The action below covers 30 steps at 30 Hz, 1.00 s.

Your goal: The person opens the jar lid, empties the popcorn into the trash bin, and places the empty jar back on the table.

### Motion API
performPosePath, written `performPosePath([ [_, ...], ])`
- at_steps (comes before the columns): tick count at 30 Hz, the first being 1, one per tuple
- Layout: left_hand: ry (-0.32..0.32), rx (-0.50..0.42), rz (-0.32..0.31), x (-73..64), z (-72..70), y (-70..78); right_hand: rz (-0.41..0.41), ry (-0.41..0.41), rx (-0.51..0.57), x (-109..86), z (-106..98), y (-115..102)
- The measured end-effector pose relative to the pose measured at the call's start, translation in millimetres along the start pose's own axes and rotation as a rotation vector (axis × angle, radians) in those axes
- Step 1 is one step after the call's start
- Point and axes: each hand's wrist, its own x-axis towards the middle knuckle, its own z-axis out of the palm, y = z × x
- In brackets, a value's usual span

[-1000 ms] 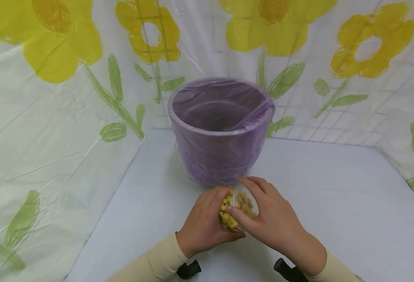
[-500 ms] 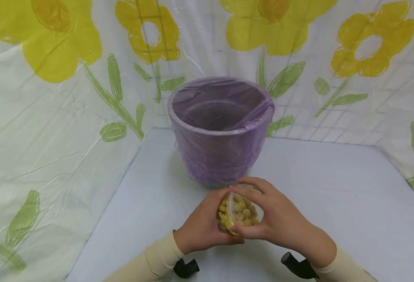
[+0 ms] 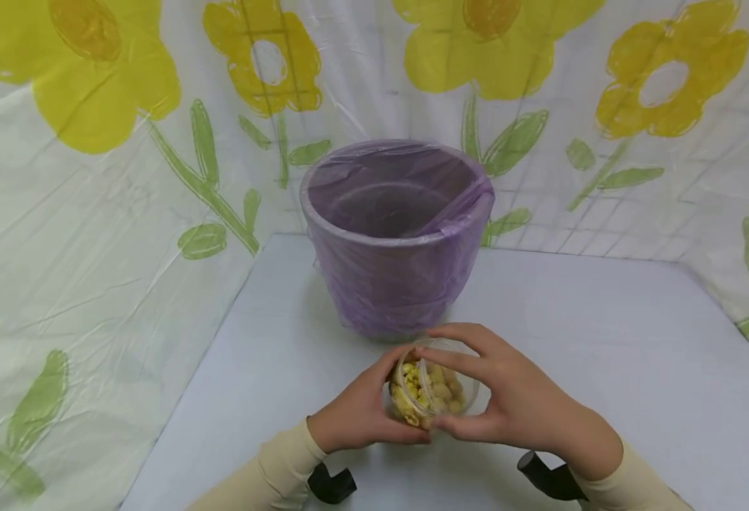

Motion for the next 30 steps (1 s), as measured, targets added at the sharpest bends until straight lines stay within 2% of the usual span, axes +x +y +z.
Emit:
performPosePath([
  [5,0.051,-0.004,-0.034,1.6,-3.4,-0.3,0.055,0.027,-0.085,-5.6,-5,8],
  [13,0.098,-0.008,-0.068,0.5,-5.1,0.5,0.231,0.060,-0.184,-24.1,-8,21],
  [19,0.107,-0.020,-0.090,-2.4,-5.4,0.4,0.346,0.097,-0.198,-41.9,-6,32],
  [30,0.095,-0.041,-0.075,-3.4,-6.1,3.5,0.557,0.067,-0.239,-82.9,2,55],
])
